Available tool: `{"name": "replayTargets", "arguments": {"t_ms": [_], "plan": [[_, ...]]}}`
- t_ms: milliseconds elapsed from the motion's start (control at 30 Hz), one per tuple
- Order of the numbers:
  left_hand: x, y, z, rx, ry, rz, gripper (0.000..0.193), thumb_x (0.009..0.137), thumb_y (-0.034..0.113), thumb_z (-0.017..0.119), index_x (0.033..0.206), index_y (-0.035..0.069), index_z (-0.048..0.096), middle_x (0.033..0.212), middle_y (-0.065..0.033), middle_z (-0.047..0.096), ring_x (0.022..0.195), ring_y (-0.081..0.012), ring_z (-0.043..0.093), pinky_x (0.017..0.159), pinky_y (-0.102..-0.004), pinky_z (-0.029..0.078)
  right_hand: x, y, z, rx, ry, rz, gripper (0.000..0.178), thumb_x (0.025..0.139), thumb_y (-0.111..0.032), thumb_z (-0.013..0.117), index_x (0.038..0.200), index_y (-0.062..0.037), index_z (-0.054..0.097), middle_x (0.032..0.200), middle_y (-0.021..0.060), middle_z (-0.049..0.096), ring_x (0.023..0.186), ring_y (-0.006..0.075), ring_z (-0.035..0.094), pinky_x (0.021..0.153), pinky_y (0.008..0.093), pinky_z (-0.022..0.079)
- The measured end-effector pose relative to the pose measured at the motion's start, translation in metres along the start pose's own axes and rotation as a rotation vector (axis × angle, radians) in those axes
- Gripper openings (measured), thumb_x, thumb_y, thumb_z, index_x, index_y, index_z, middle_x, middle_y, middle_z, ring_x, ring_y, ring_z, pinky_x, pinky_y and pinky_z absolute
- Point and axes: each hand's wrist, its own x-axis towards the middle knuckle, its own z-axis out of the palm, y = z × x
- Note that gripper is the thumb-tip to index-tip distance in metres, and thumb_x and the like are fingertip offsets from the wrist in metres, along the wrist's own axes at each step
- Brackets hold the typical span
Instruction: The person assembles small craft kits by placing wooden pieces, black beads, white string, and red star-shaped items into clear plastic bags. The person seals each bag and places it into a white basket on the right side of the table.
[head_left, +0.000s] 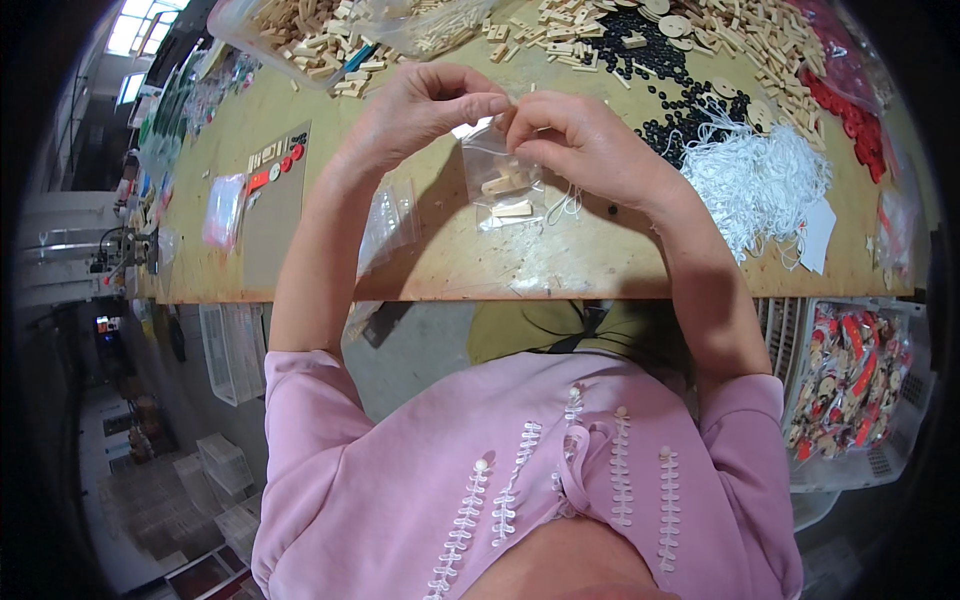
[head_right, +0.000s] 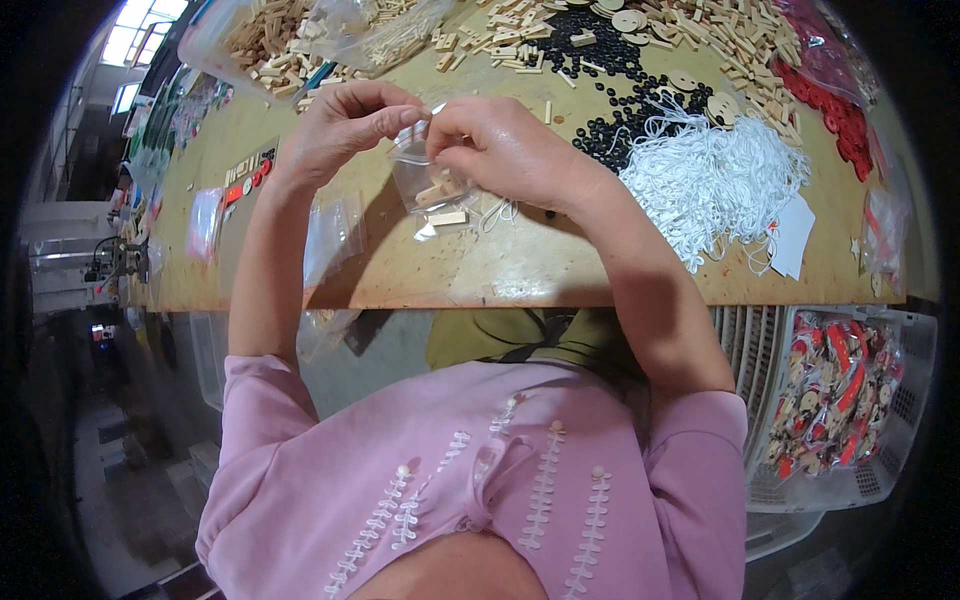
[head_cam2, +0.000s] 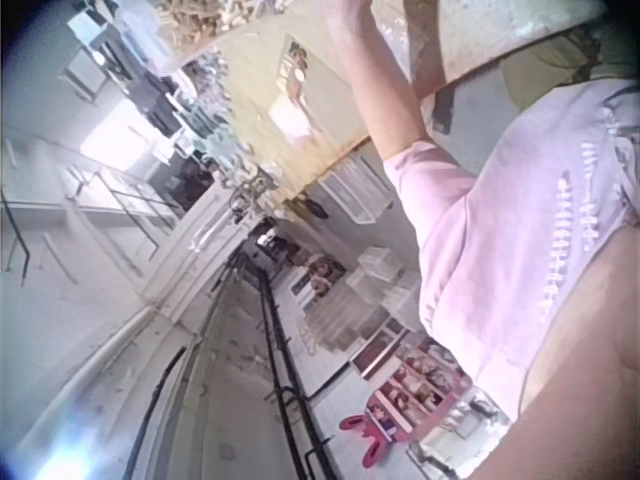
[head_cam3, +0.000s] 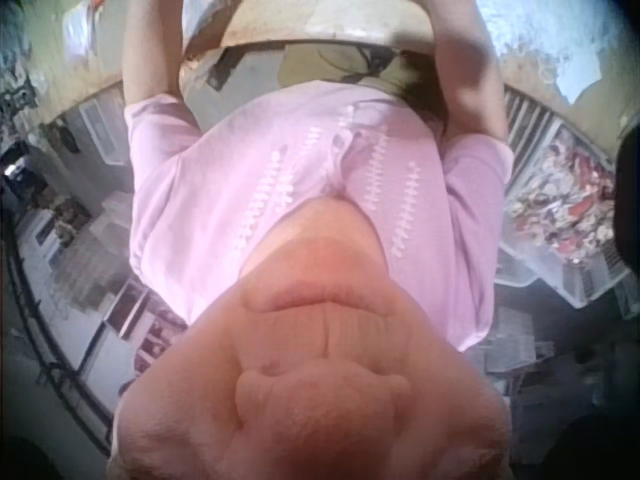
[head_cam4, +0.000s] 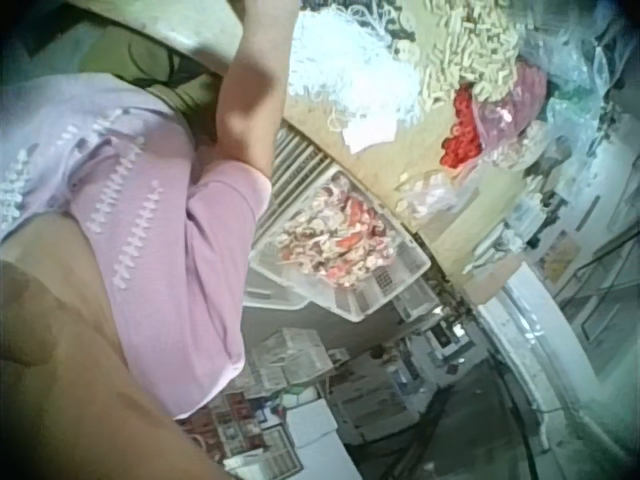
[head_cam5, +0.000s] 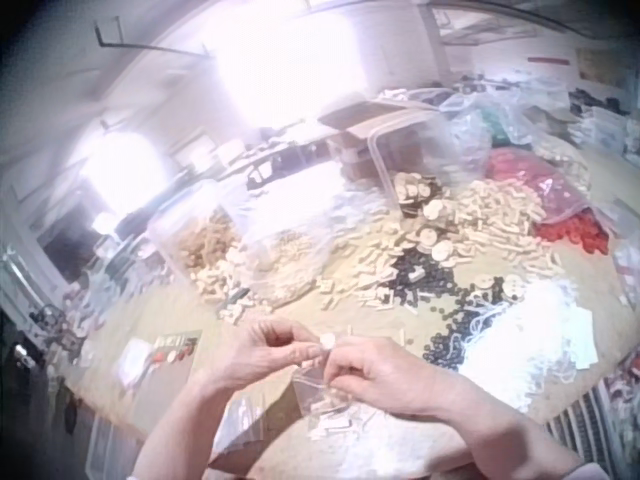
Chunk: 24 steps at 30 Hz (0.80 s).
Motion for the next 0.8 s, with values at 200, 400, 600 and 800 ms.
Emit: {"name": "replayTargets", "arguments": {"t_ms": [200, 400, 600, 800], "plan": [[0.020, -0.049, -0.018, 0.137, 0.158, 0.055, 0.016, 0.096, 0.018, 0.073, 0.102, 0.004, 0.074, 0.087, 0.0033, 0.070, 0.078, -0.0043, 0.060, 0.071, -0.0221, 0.049, -0.006, 0.003, 0.010, 0.258, -0.172, 0.001, 0.008, 0.085, -0.003, 0.067, 0.092, -0.0015, 0.070, 0.087, 0.0105, 0.068, 0.084, 0.0214, 0.067, 0.075, 0.0348, 0.053], [0.025, -0.047, 0.023, 0.399, 0.126, -0.094, 0.024, 0.092, 0.025, 0.074, 0.095, 0.001, 0.073, 0.081, -0.0072, 0.073, 0.073, -0.0131, 0.067, 0.068, -0.0302, 0.053, -0.012, -0.009, 0.025, 0.204, -0.473, -0.036, 0.005, 0.084, -0.002, 0.067, 0.088, 0.0018, 0.068, 0.096, 0.0105, 0.069, 0.087, 0.0238, 0.067, 0.080, 0.0345, 0.053], [0.062, -0.046, 0.057, 0.667, 0.172, -0.160, 0.032, 0.086, 0.033, 0.076, 0.096, 0.003, 0.073, 0.077, -0.0081, 0.073, 0.069, -0.0154, 0.070, 0.065, -0.0314, 0.055, -0.010, -0.013, 0.016, 0.139, -0.358, -0.014, 0.009, 0.086, -0.004, 0.066, 0.093, 0.0007, 0.069, 0.090, 0.0117, 0.069, 0.084, 0.0243, 0.067, 0.076, 0.0361, 0.053], [0.071, -0.049, 0.033, 0.122, 0.180, -0.087, 0.024, 0.084, 0.026, 0.078, 0.088, 0.002, 0.074, 0.073, -0.0010, 0.070, 0.071, -0.0065, 0.064, 0.063, -0.0242, 0.050, -0.007, -0.004, 0.007, 0.097, -0.185, 0.031, 0.011, 0.087, -0.002, 0.066, 0.097, -0.0001, 0.070, 0.092, 0.0083, 0.069, 0.086, 0.0188, 0.066, 0.079, 0.0309, 0.053]]}}
